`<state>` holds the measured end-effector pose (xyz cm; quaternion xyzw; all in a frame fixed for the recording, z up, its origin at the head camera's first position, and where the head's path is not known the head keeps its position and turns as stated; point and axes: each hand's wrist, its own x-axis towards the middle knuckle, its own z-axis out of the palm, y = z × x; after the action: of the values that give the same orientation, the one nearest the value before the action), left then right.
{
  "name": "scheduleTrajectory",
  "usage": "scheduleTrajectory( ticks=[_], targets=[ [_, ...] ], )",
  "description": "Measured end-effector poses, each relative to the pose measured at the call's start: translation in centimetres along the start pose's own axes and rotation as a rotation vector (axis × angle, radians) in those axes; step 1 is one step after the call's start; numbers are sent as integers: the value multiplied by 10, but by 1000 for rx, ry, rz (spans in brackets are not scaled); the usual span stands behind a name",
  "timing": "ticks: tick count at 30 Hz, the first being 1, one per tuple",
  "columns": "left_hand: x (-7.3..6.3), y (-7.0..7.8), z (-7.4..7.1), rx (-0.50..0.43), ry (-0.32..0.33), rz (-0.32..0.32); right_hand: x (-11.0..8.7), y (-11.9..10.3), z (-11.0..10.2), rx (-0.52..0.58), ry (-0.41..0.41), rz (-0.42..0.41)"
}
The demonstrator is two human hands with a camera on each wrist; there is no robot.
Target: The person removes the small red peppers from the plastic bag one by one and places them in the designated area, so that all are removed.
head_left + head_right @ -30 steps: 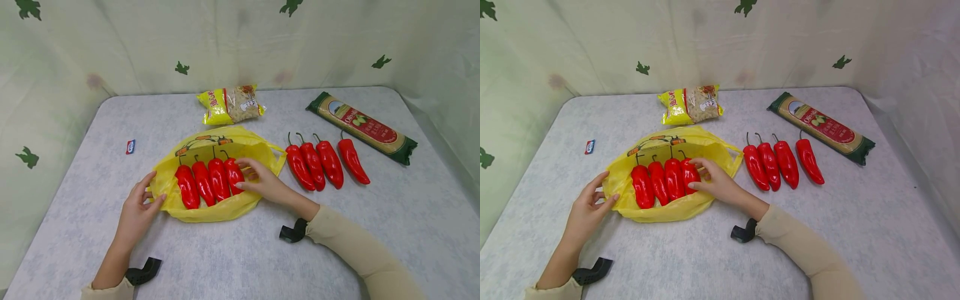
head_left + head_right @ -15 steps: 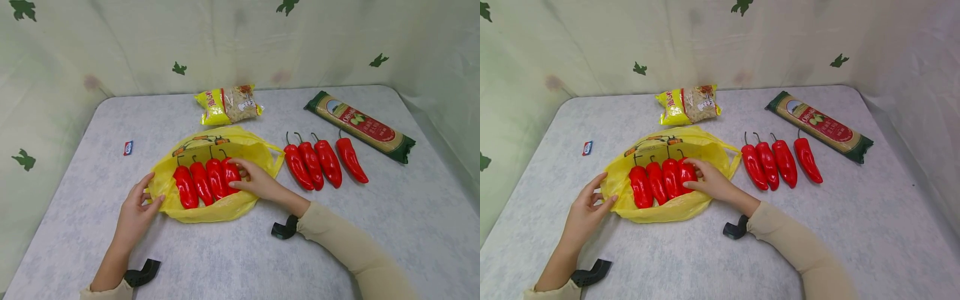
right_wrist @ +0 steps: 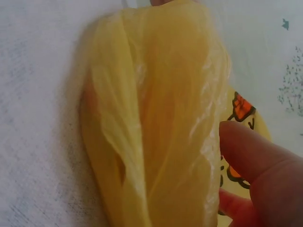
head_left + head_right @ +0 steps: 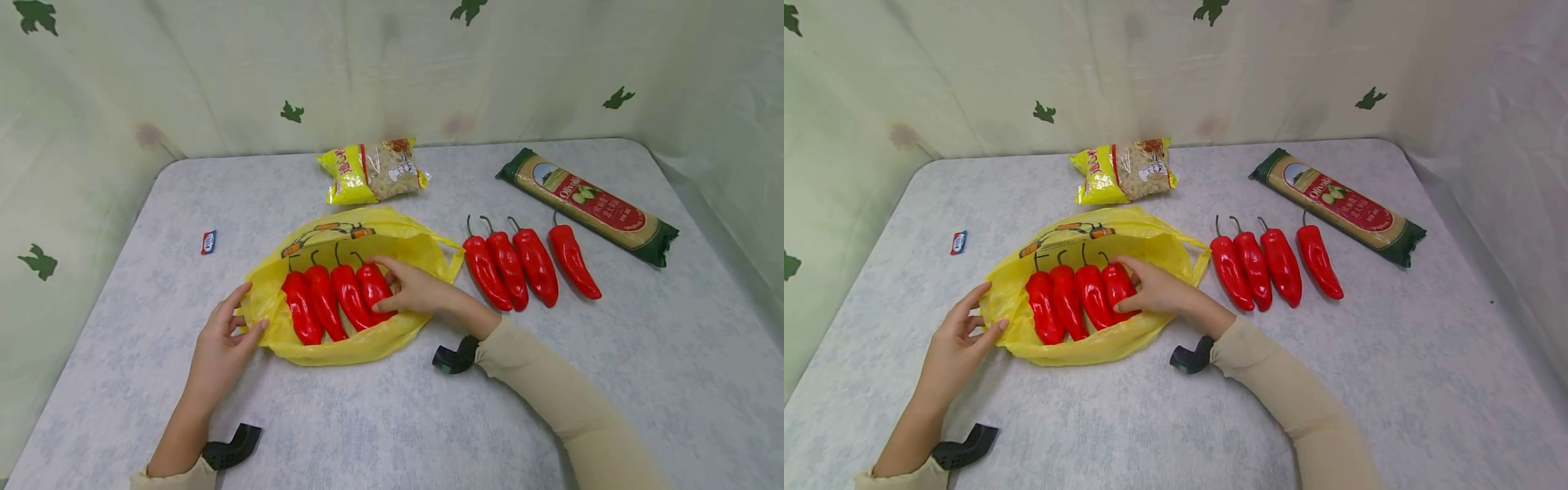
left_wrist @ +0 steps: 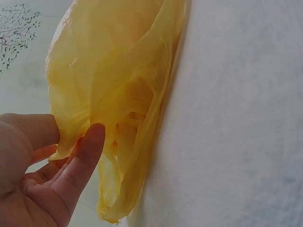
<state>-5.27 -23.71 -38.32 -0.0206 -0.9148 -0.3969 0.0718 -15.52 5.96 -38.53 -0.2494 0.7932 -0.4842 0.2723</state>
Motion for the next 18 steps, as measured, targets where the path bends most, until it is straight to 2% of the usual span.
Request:
scheduleTrajectory(
  ticks=[9, 16, 18],
  targets=[
    [0, 1, 0, -4, -2, -4, 2, -8, -3, -50, -44, 66],
    [0, 1, 0, -2, -11, -20, 3, -13, -4, 112, -104, 130],
    [0, 1, 0, 1, -15, -25, 3, -15, -2, 113, -119, 125]
  ],
)
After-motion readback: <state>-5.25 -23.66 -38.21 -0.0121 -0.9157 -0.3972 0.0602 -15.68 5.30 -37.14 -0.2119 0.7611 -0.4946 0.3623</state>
